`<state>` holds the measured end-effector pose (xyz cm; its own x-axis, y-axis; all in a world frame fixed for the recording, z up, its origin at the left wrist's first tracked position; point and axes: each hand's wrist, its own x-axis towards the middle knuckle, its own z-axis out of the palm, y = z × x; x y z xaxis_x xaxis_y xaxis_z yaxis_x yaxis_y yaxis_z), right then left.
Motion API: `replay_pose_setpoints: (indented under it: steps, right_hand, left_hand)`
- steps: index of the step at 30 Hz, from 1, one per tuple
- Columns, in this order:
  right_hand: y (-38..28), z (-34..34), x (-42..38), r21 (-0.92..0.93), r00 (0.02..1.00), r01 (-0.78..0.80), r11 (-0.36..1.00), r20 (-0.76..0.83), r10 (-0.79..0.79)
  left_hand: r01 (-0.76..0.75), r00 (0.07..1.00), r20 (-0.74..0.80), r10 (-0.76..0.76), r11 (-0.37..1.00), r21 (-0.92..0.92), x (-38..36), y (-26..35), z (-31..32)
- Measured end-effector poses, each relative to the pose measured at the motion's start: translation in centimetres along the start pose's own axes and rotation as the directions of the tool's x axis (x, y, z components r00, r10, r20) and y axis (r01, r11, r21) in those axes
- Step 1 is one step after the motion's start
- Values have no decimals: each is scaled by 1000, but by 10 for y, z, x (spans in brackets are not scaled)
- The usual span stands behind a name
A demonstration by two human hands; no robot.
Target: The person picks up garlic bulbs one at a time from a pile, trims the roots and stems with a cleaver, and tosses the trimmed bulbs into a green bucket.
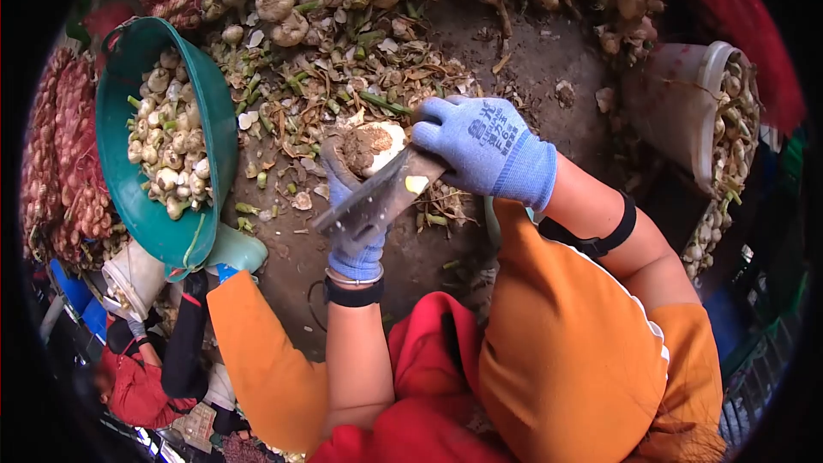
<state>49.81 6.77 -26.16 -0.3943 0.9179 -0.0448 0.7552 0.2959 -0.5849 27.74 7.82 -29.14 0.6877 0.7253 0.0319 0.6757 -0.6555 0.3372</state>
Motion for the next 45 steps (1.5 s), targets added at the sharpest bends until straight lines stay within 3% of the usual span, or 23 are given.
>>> replay_pose_setpoints:
  steps: [1, 2, 6, 9, 14, 15, 16, 17, 20, 21, 22, 24, 25, 26, 27, 29, 30, 32, 34, 36, 42, 44, 45]
  right_hand:
    - [-1, -2, 1, 2, 1000, -1, 1000, -3, 1]
    - [-1, -3, 0, 7, 998, -23, 1000, 51, 23]
    - [3, -8, -2, -3, 993, -64, 998, 101, 64]
    - [9, -6, -4, 22, 992, -87, 996, 89, 85]
    - [50, 24, -3, 61, 993, -114, 992, 0, 115]
    - [76, 33, -2, 77, 939, -344, 936, 34, 342]
    - [91, 37, -6, 89, 830, -557, 826, 71, 553]
    - [95, 28, -13, 188, 800, -599, 779, 106, 590]
    - [82, 33, -8, 575, 812, -568, 589, 272, 517]
    - [66, 37, -4, 731, 786, -589, 344, 418, 456]
    - [52, 32, -2, 801, 814, -533, 273, 397, 424]
    - [29, 27, 2, 892, 862, -432, 134, 365, 350]
    - [28, 23, 2, 830, 937, -314, 462, 190, 294]
    - [26, 17, 1, 665, 983, -159, 730, 41, 177]
    - [19, 5, 3, 492, 997, -15, 871, -62, 52]
    - [53, 13, 13, 243, 890, -413, 878, 315, 331]
    - [67, 13, 19, 198, 755, -585, 787, 489, 437]
    - [80, 10, 31, 252, 857, -483, 839, 331, 394]
    - [75, 6, 46, 255, 956, -277, 927, -27, 293]
    - [60, -8, 87, 156, 978, -171, 973, -91, 187]
    - [80, 18, 134, -137, 973, -214, 967, -114, 199]
    - [51, 23, 105, 173, 982, -177, 969, -37, 186]
    - [33, 25, 86, 238, 994, -108, 965, 15, 108]
  left_hand:
    - [216, 973, 20, -229, 881, -422, 0, 9, -5]
    - [368, 899, 137, -415, 551, -749, 6, 19, -15]
    - [345, 924, -5, -383, 838, -422, -19, 19, 4]
    - [438, 855, 87, -512, 619, -652, -27, 19, 18]
    - [449, 725, 459, -513, -154, -880, 1, 35, -21]
    - [432, 726, 336, -600, 17, -902, -19, 29, -4]
    - [275, 884, 212, -416, 96, -957, -21, 27, 13]
    - [278, 880, 212, -424, 100, -955, -20, 29, 6]
    - [309, 776, 482, -407, -421, -853, 1, 37, -22]
    - [357, 820, 344, -457, -61, -932, 9, 41, -14]
    - [325, 931, 131, -342, 609, -724, 4, 23, 5]
    - [326, 834, 327, -444, -81, -942, -7, 18, 16]
    - [161, 788, 333, -518, -348, -923, -15, 19, 19]
    - [437, 638, 592, -493, -401, -805, -23, 15, 14]
    - [395, 636, 522, -569, -341, -853, -17, 24, 2]
    - [355, 670, 315, -672, -82, -931, 6, 10, -10]
    - [106, 687, 215, -694, -198, -975, 8, -4, -21]
    - [-273, 800, 118, -588, -533, -801, 23, -36, -74]
    - [-245, 956, 25, -294, -839, -487, 0, -75, -94]
    - [-378, 836, 110, -537, -711, -593, 4, -72, -88]
    - [-114, 828, 365, -425, -765, -634, 14, -37, -12]
    - [137, 643, 522, -560, -586, -798, 21, -19, -1]
    - [255, 774, 267, -574, -103, -961, 11, -30, 27]
